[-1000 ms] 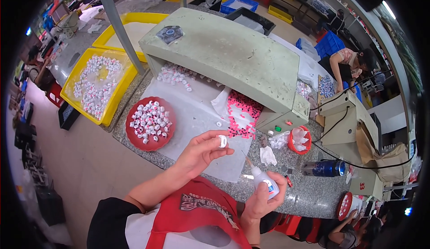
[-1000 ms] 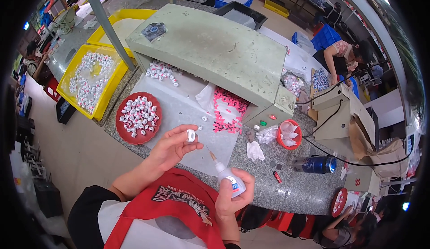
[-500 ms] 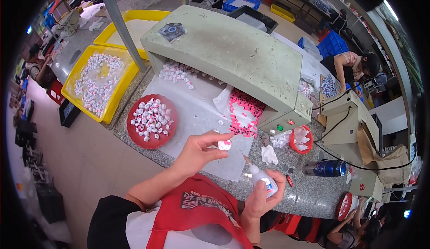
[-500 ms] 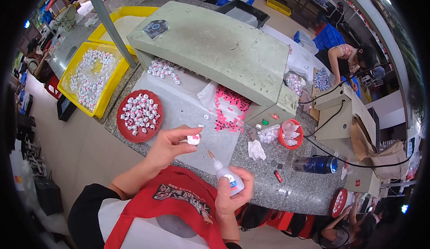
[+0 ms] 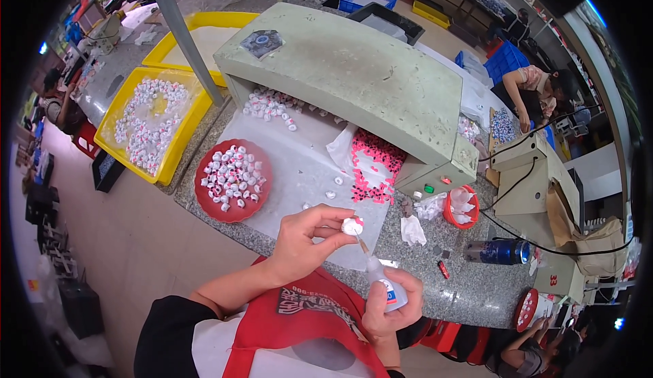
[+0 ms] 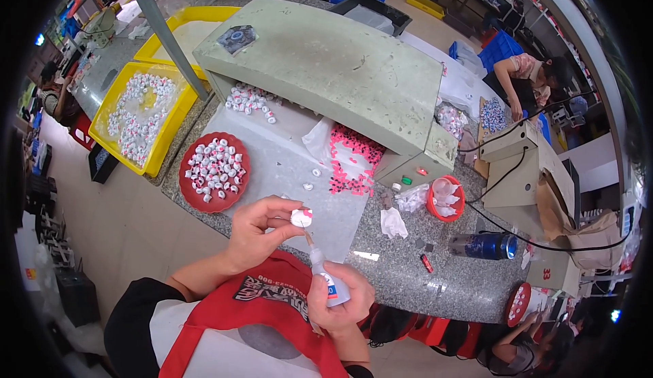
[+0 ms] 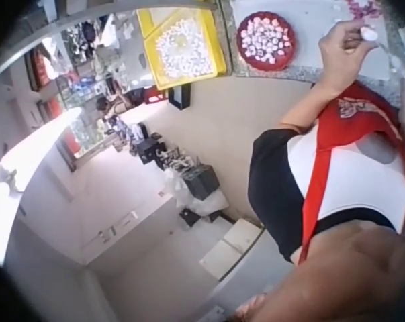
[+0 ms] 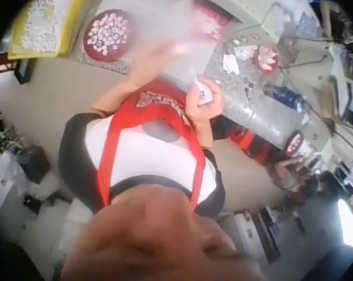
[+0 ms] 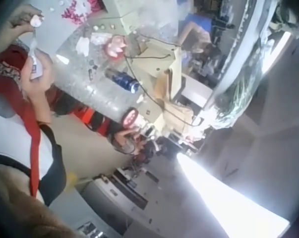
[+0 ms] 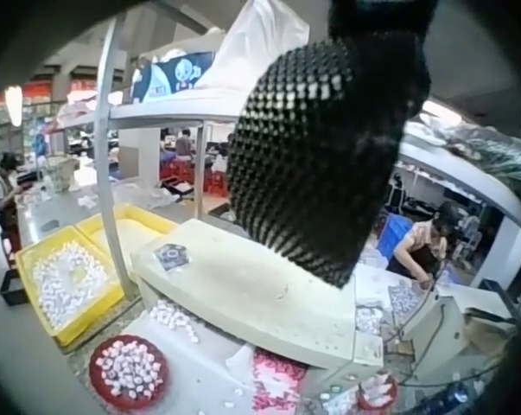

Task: The recorder is at a workbench manually assembling small white circular bases with pink decorative pieces.

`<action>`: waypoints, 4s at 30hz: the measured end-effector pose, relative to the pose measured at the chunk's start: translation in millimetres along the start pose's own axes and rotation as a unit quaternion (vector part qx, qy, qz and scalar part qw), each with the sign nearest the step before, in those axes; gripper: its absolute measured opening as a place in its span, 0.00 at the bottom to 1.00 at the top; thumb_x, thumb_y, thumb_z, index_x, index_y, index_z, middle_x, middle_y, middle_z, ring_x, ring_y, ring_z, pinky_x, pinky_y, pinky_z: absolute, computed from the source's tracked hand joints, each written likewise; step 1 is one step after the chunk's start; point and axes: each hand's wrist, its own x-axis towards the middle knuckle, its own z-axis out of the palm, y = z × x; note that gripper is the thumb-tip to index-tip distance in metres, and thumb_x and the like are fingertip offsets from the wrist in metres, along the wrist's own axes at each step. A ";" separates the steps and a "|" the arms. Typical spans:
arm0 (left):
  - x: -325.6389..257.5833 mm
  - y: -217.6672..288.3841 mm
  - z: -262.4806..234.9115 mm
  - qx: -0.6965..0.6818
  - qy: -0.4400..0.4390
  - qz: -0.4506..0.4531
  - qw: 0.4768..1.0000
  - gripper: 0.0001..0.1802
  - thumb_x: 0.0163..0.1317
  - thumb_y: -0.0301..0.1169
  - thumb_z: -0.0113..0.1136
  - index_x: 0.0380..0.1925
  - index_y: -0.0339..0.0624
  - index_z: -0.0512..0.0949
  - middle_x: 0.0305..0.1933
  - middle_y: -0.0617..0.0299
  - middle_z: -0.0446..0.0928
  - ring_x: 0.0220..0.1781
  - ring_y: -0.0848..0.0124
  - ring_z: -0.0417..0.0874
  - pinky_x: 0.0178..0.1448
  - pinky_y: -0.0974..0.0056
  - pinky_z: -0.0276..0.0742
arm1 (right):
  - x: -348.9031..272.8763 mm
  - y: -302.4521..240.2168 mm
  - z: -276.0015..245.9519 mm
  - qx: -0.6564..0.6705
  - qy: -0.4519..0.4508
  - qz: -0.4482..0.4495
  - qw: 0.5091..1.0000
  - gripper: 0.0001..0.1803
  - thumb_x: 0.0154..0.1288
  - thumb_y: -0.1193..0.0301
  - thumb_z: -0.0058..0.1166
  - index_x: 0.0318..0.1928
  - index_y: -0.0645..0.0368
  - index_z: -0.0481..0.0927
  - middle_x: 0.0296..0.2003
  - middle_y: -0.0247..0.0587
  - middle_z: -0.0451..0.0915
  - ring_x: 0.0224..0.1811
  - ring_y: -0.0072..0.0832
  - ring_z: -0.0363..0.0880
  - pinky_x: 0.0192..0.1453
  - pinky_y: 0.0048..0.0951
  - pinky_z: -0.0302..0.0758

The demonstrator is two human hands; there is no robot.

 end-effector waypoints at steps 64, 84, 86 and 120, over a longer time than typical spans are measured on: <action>11.8 -8.3 -11.8 -0.190 -0.029 -0.162 0.968 0.17 0.47 0.12 0.54 0.41 0.31 0.72 0.41 0.52 0.76 0.43 0.68 0.78 0.47 0.68 0.75 | 6.2 9.5 0.0 0.014 -0.048 0.075 0.996 0.11 0.48 0.71 0.53 0.30 0.66 0.74 0.23 0.41 0.76 0.20 0.22 0.72 0.26 0.20 0.68; -1.0 -57.9 -38.4 -0.168 0.079 -0.179 0.966 0.17 0.49 0.16 0.58 0.42 0.33 0.72 0.38 0.55 0.77 0.40 0.71 0.79 0.46 0.70 0.74 | -21.1 303.7 117.0 -0.330 -0.192 0.306 0.872 0.24 0.41 0.60 0.61 0.40 0.60 0.77 0.32 0.54 0.78 0.35 0.47 0.77 0.42 0.40 0.72; -1.3 -61.0 -37.1 -0.175 0.085 -0.182 0.964 0.17 0.49 0.16 0.58 0.42 0.33 0.72 0.38 0.55 0.77 0.40 0.71 0.79 0.47 0.70 0.73 | -22.2 304.5 112.1 -0.329 -0.226 0.290 0.870 0.23 0.41 0.60 0.60 0.39 0.59 0.78 0.31 0.54 0.78 0.35 0.46 0.77 0.42 0.40 0.72; 10.3 -52.3 -2.6 -0.123 0.013 -0.148 0.981 0.16 0.51 0.14 0.55 0.42 0.32 0.71 0.38 0.56 0.77 0.39 0.73 0.79 0.43 0.73 0.74 | 33.8 55.0 29.7 0.233 -0.090 0.387 0.888 0.08 0.48 0.83 0.56 0.32 0.67 0.75 0.22 0.38 0.76 0.18 0.16 0.70 0.18 0.15 0.64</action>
